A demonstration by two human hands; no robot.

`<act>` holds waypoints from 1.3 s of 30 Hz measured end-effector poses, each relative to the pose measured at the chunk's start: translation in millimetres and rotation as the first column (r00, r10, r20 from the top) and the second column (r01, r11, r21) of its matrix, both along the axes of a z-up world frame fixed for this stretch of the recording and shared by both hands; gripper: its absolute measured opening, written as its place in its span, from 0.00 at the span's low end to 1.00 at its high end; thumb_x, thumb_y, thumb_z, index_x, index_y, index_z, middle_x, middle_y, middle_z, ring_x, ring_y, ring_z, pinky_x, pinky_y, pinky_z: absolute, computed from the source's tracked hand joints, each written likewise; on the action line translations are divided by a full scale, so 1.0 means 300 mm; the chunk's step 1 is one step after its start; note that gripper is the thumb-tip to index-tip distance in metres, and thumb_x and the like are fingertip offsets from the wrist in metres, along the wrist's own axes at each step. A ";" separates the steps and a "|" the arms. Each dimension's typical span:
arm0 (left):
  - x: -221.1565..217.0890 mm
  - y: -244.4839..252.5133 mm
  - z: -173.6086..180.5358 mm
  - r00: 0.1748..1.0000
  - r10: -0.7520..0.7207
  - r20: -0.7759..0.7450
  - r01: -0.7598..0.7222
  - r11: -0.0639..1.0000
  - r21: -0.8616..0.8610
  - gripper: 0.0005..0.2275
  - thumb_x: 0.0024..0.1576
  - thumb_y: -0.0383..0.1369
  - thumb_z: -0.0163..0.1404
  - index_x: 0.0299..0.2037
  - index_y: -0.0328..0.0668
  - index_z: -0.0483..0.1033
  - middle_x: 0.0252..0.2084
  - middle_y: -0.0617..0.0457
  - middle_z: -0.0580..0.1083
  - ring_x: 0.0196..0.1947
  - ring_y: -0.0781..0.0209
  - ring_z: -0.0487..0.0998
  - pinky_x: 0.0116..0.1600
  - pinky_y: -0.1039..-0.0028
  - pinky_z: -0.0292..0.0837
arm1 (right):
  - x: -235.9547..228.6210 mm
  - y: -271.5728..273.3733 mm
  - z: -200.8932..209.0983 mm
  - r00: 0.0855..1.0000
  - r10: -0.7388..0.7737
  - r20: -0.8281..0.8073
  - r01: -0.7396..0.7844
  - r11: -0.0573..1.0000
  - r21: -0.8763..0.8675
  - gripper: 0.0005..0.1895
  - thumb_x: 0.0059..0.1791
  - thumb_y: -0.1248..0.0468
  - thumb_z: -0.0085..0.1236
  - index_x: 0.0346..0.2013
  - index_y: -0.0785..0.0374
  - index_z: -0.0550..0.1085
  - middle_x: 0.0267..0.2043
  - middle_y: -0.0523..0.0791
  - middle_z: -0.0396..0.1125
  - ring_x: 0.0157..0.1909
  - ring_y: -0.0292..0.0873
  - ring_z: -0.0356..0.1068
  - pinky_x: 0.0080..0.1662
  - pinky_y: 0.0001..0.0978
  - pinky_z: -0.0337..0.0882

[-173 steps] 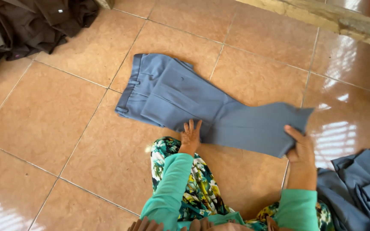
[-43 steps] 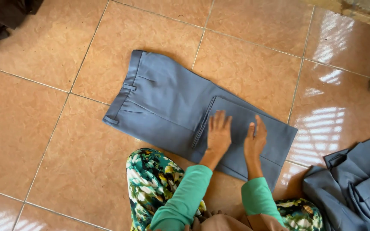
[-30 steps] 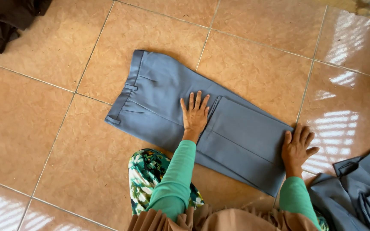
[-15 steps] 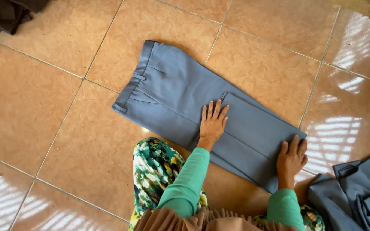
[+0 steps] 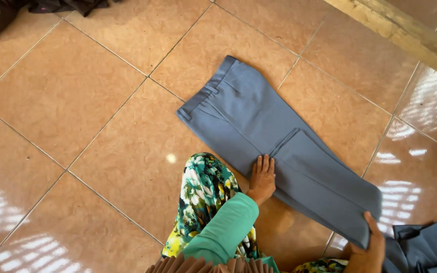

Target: Folding multiple pairs of grey trousers on the floor.

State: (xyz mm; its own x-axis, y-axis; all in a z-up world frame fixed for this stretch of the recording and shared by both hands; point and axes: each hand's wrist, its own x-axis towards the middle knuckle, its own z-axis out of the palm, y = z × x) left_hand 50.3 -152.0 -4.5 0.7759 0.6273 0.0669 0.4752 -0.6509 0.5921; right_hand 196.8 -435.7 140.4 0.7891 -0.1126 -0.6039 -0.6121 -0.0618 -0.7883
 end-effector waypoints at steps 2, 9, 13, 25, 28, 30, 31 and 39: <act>0.017 -0.061 0.036 0.990 -0.122 0.071 0.133 0.974 -0.184 0.25 0.63 0.31 0.39 0.69 0.23 0.55 0.75 0.27 0.47 0.73 0.23 0.45 0.71 0.43 0.44 | -0.093 0.006 0.195 0.220 0.675 0.704 -0.434 0.714 -0.549 0.29 0.50 0.84 0.50 0.67 0.82 0.61 0.62 0.64 0.62 0.56 0.53 0.63 0.60 0.36 0.63; -0.030 -0.391 0.053 0.852 0.054 0.521 0.287 0.784 -0.550 0.24 0.57 0.21 0.41 0.66 0.32 0.63 0.71 0.32 0.58 0.66 0.33 0.63 0.68 0.62 0.60 | -0.054 0.561 0.594 0.825 0.343 0.450 -0.356 0.933 -0.058 0.12 0.55 0.56 0.54 0.50 0.56 0.72 0.45 0.35 0.71 0.38 0.25 0.70 0.42 0.08 0.70; -0.137 -0.382 0.149 0.911 0.091 0.402 0.336 0.400 -0.853 0.27 0.52 0.17 0.37 0.64 0.38 0.64 0.63 0.47 0.68 0.60 0.54 0.70 0.65 0.72 0.62 | -0.074 0.893 0.334 0.671 0.573 0.471 -0.678 0.731 0.078 0.25 0.53 0.64 0.57 0.64 0.56 0.62 0.36 0.39 0.70 0.34 0.33 0.72 0.37 0.24 0.73; -0.066 -0.177 0.109 0.804 -0.591 -0.063 0.251 0.433 -0.866 0.08 0.47 0.30 0.48 0.27 0.37 0.80 0.25 0.42 0.77 0.25 0.48 0.81 0.32 0.63 0.79 | -0.222 0.668 -0.300 0.090 0.985 0.145 -0.522 0.170 -0.835 0.35 0.49 0.50 0.63 0.70 0.54 0.67 0.66 0.55 0.64 0.68 0.60 0.62 0.65 0.52 0.63; -0.103 0.049 0.188 0.896 -0.385 -0.223 0.110 0.678 -0.727 0.09 0.52 0.38 0.49 0.31 0.50 0.83 0.30 0.46 0.80 0.32 0.47 0.83 0.36 0.59 0.81 | -0.251 0.618 -0.274 0.118 0.976 0.182 -0.553 0.217 -0.805 0.35 0.50 0.50 0.61 0.71 0.51 0.66 0.71 0.51 0.61 0.72 0.56 0.57 0.69 0.52 0.59; -0.112 0.254 0.248 0.972 -0.058 -0.229 -0.076 0.841 -0.535 0.10 0.57 0.44 0.48 0.40 0.64 0.84 0.39 0.51 0.82 0.43 0.46 0.84 0.45 0.57 0.81 | -0.260 0.626 -0.245 0.173 0.966 0.192 -0.570 0.257 -0.781 0.34 0.51 0.47 0.60 0.70 0.51 0.67 0.72 0.50 0.60 0.74 0.55 0.56 0.70 0.53 0.58; -0.118 0.339 0.261 0.961 0.124 -0.247 -0.211 0.907 -0.363 0.12 0.59 0.41 0.49 0.51 0.55 0.76 0.50 0.46 0.76 0.54 0.41 0.76 0.55 0.51 0.74 | -0.279 0.624 -0.233 0.162 0.977 0.137 -0.602 0.208 -0.771 0.37 0.51 0.44 0.57 0.73 0.50 0.62 0.74 0.51 0.55 0.76 0.57 0.50 0.70 0.61 0.51; -0.046 0.453 -0.082 0.820 0.321 -0.475 -0.395 0.917 -0.062 0.18 0.59 0.27 0.46 0.60 0.37 0.62 0.56 0.40 0.64 0.52 0.44 0.69 0.50 0.57 0.77 | -0.528 0.534 -0.256 0.121 0.992 -0.041 -0.339 0.003 -0.941 0.56 0.43 0.28 0.52 0.77 0.44 0.45 0.81 0.52 0.34 0.80 0.62 0.31 0.63 0.83 0.38</act>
State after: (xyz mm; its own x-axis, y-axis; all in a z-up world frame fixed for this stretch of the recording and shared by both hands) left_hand 36.5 -16.1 -29.1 0.4163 0.8398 -0.3485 0.8922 -0.3033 0.3347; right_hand 38.4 -275.4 63.4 0.6974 0.7049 -0.1293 0.6822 -0.7082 -0.1818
